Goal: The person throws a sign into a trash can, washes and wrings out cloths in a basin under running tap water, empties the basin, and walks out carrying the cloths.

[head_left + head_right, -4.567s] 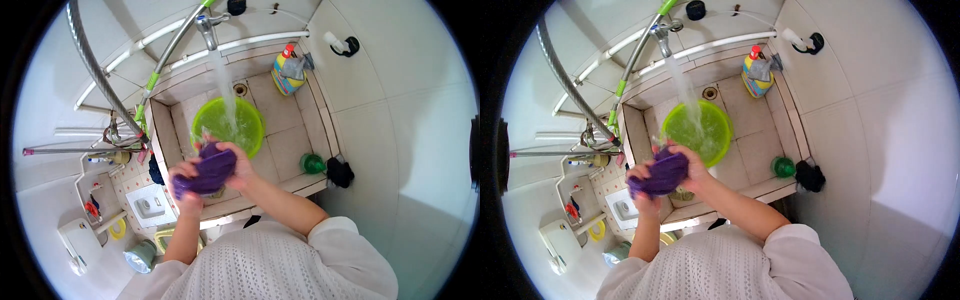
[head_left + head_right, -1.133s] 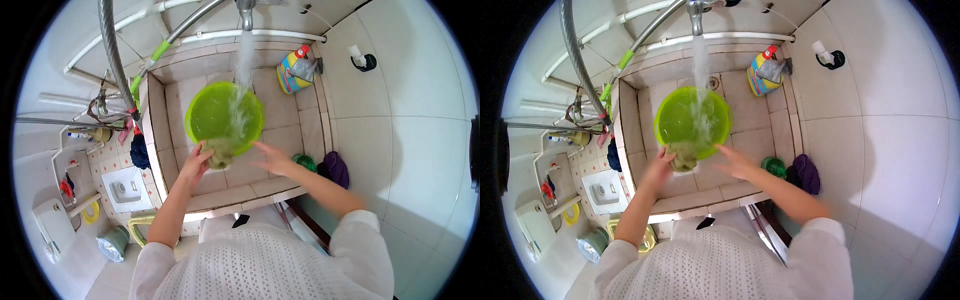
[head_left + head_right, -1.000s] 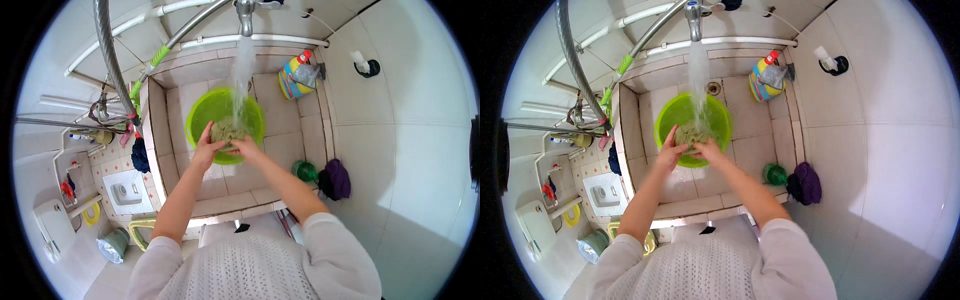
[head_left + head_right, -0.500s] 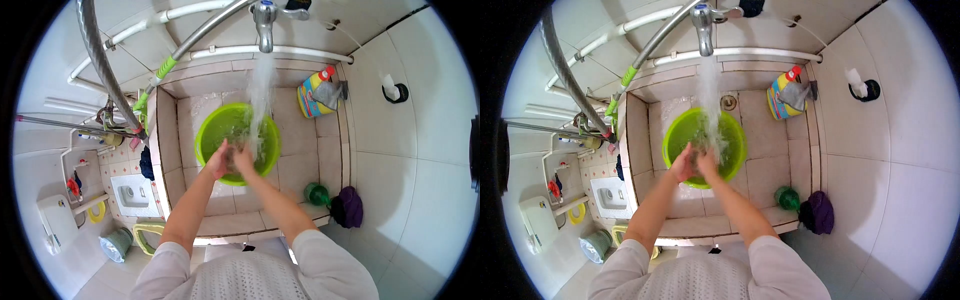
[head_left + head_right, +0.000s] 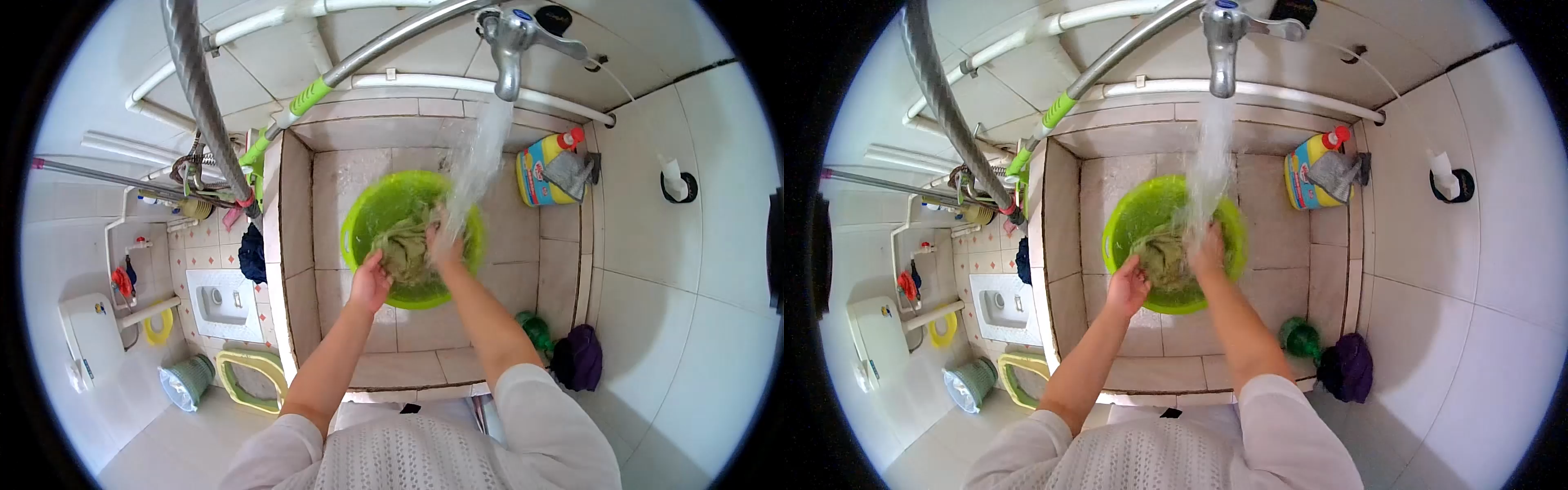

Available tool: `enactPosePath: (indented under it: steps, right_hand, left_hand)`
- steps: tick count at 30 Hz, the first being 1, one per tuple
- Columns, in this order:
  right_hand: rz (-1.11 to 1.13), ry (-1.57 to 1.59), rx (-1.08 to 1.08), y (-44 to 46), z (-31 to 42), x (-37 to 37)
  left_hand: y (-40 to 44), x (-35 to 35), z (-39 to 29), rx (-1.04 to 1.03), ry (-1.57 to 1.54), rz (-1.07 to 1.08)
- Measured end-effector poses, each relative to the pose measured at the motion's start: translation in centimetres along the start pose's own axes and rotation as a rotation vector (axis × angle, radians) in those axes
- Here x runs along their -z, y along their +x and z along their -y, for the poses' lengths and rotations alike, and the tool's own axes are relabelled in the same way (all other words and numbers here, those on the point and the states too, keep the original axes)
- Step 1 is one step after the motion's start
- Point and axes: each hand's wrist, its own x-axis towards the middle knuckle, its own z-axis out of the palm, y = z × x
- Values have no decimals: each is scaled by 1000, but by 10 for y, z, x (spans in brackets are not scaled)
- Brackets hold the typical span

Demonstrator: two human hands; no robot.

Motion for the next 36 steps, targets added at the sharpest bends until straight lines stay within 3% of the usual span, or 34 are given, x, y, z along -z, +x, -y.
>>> enactPosePath:
  steps: [2, 4, 7, 9, 10, 13, 14, 16, 18, 20, 22, 25, 28, 31, 33, 34, 36]
  right_hand:
    - [67, -52, -54, -11, -1, 3]
    - [289, -136, 1, -18, 0, 16]
    - [99, 381, -299, -22, -9, -30]
    - [-4, 549, -212, -59, 65, 8]
    - [-26, 859, -40, -81, 78, 9]
    - [-140, 878, 537, -126, 152, 77]
    - [-134, 774, 633, -121, 148, 71]
    - [-121, 574, 811, -97, 133, 49]
    - [-60, 622, 596, -52, 114, 41]
    - [20, 346, 358, -14, 91, 23]
    - [127, 403, 63, 11, 40, 6]
    - [88, 60, -59, 5, 4, -30]
    - [517, 76, -52, 1, -33, -39]
    - [164, 333, -162, -33, -9, -22]
    - [-221, 246, -46, -63, 53, -16]
    - [91, 554, -90, -73, 89, 29]
    - [-165, 768, 378, -111, 126, 32]
  left_hand:
    - [11, 2, -1, 13, 84, -103]
    - [-1, -23, -19, 75, 134, -165]
    - [-8, -31, -39, 224, 55, -2]
    - [13, -8, -36, 244, -27, 103]
    - [22, -1, -33, 259, -67, 157]
    - [-18, -57, -58, 258, 3, 107]
    - [23, -11, -37, 320, 200, -30]
    - [46, 47, 12, -127, 289, 103]
    - [9, 4, -9, 39, -60, -182]
    - [-7, -8, -24, 97, -142, -43]
    - [-11, -1, -28, 79, -59, 44]
    - [-4, 18, -24, -86, 87, 51]
    - [-24, -34, -39, 60, 237, -151]
    - [-18, -39, -42, 233, 155, -49]
    - [5, -20, -35, 291, 31, 87]
    - [16, -9, -31, 324, -32, 153]
    - [27, 3, -28, 311, 48, 82]
